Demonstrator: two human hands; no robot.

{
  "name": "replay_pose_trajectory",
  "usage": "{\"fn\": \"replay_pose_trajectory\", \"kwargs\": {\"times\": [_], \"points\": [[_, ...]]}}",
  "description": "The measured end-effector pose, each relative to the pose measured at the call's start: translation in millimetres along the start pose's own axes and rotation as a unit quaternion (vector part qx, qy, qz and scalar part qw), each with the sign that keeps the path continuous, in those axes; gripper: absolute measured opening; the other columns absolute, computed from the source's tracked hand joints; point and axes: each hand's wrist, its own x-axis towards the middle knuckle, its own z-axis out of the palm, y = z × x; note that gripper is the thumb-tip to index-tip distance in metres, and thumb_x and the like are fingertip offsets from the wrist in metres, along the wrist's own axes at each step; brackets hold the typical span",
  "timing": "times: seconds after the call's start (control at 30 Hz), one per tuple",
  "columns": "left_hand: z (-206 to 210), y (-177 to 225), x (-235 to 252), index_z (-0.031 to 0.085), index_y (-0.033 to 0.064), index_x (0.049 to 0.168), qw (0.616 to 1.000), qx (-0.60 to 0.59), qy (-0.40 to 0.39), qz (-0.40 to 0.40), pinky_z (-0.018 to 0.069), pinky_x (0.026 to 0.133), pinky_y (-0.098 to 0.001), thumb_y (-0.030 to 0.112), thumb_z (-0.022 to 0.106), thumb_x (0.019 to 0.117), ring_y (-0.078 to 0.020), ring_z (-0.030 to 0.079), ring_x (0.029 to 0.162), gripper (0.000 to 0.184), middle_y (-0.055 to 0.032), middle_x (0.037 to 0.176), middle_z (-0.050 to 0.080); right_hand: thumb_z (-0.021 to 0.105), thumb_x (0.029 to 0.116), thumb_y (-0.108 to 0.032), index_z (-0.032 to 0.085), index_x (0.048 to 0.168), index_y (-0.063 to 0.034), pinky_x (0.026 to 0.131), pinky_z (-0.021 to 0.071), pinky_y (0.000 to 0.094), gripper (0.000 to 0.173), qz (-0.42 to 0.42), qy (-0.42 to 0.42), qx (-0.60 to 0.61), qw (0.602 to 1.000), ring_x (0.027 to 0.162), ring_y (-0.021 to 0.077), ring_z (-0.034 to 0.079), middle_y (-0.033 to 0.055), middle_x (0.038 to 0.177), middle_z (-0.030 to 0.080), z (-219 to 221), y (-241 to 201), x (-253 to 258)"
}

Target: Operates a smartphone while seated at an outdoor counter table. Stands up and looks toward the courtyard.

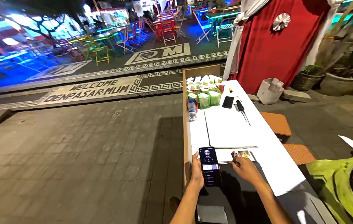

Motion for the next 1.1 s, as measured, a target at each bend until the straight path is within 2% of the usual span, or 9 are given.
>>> {"fn": "replay_pose_trajectory", "kwargs": {"times": [0.13,0.23,0.33,0.5,0.63,0.77,0.83,0.9,1.1], "points": [[1,1,-4,0.066,-0.0002,0.122,1.000,-0.014,0.007,-0.015,0.0573,0.091,-0.0479,0.056,0.016,0.1079,-0.0282,0.071,0.102,0.076,-0.0180,0.110,0.073,0.057,0.1036,-0.031,0.075,0.095,-0.0008,0.080,0.0538,0.0654,0.037,0.054,0.193,0.118,0.973,0.085,0.0390,0.070,0.0205,0.088,0.072,4,-8,-4],[3,3,-2,0.066,0.0013,0.124,0.999,-0.032,0.021,-0.028,0.0564,0.092,-0.0486,0.060,0.018,0.1064,-0.0275,0.070,0.102,0.077,-0.0168,0.110,0.073,0.055,0.1036,-0.031,0.071,0.086,0.0010,0.060,0.0488,0.0534,0.040,-0.028,0.333,0.238,0.912,0.060,0.0274,0.059,0.0134,0.069,0.063,-39,-85,16],[2,-1,-4,0.064,0.0039,0.126,0.997,-0.034,0.043,-0.053,0.0568,0.087,-0.0503,0.062,0.022,0.1049,-0.0274,0.070,0.100,0.075,-0.0163,0.110,0.072,0.053,0.1033,-0.032,0.073,0.087,-0.0047,0.054,0.0490,0.0285,0.038,-0.244,0.306,0.255,0.884,0.056,0.0065,0.056,0.0014,0.068,0.064,-106,-217,20],[14,9,-30,0.056,0.0042,0.138,0.996,0.003,0.085,-0.004,0.0451,0.106,-0.0491,0.055,0.023,0.1076,-0.0269,0.057,0.125,0.068,-0.0161,0.133,0.063,0.057,0.1018,-0.031,0.067,0.077,-0.0107,0.044,0.0428,0.0343,0.034,-0.468,0.276,0.222,0.810,0.048,0.0121,0.050,-0.0012,0.057,0.052,-147,-399,-19],[14,12,-40,0.036,0.0047,0.154,0.993,0.019,0.104,0.061,0.0367,0.116,-0.0477,0.035,0.021,0.1128,-0.0262,0.043,0.141,0.054,-0.0161,0.155,0.044,0.057,0.1030,-0.028,0.060,0.072,-0.0112,0.043,0.0403,0.0322,0.035,-0.528,0.259,0.262,0.765,0.049,0.0123,0.048,-0.0009,0.059,0.050,-146,-447,-55],[15,10,-38,0.044,0.0042,0.149,0.986,0.017,0.126,0.105,0.0464,0.108,-0.0441,0.035,0.030,0.1115,-0.0230,0.055,0.129,0.051,-0.0152,0.142,0.057,0.061,0.1016,-0.024,0.070,0.085,-0.0077,0.044,0.0434,0.0238,0.025,-0.491,0.240,0.326,0.771,0.052,0.0058,0.050,-0.0020,0.066,0.058,-116,-364,-41],[14,8,-31,0.049,0.0070,0.145,0.992,0.010,0.108,0.072,0.0505,0.101,-0.0428,0.047,0.028,0.1102,-0.0210,0.061,0.119,0.057,-0.0132,0.131,0.065,0.061,0.1023,-0.026,0.072,0.091,-0.0077,0.046,0.0450,0.0232,0.024,-0.419,0.230,0.345,0.807,0.052,0.0046,0.052,-0.0019,0.068,0.062,-87,-290,-17],[11,3,-21,0.062,0.0036,0.127,0.995,-0.015,0.096,0.015,0.0572,0.086,-0.0448,0.055,0.024,0.1081,-0.0228,0.069,0.098,0.067,-0.0142,0.109,0.072,0.058,0.1040,-0.029,0.075,0.097,-0.0096,0.050,0.0481,0.0254,0.027,-0.312,0.238,0.331,0.858,0.053,0.0059,0.055,-0.0014,0.071,0.066,-57,-204,5],[5,-7,-3,0.061,-0.0017,0.131,1.000,-0.006,0.005,-0.013,0.0561,0.095,-0.0505,0.057,0.014,0.1080,-0.0299,0.070,0.109,0.078,-0.0191,0.118,0.072,0.049,0.1046,-0.036,0.074,0.095,-0.0064,0.066,0.0564,0.0470,0.040,-0.043,0.230,0.105,0.967,0.064,0.0219,0.065,0.0083,0.071,0.066,-8,9,25]]}}
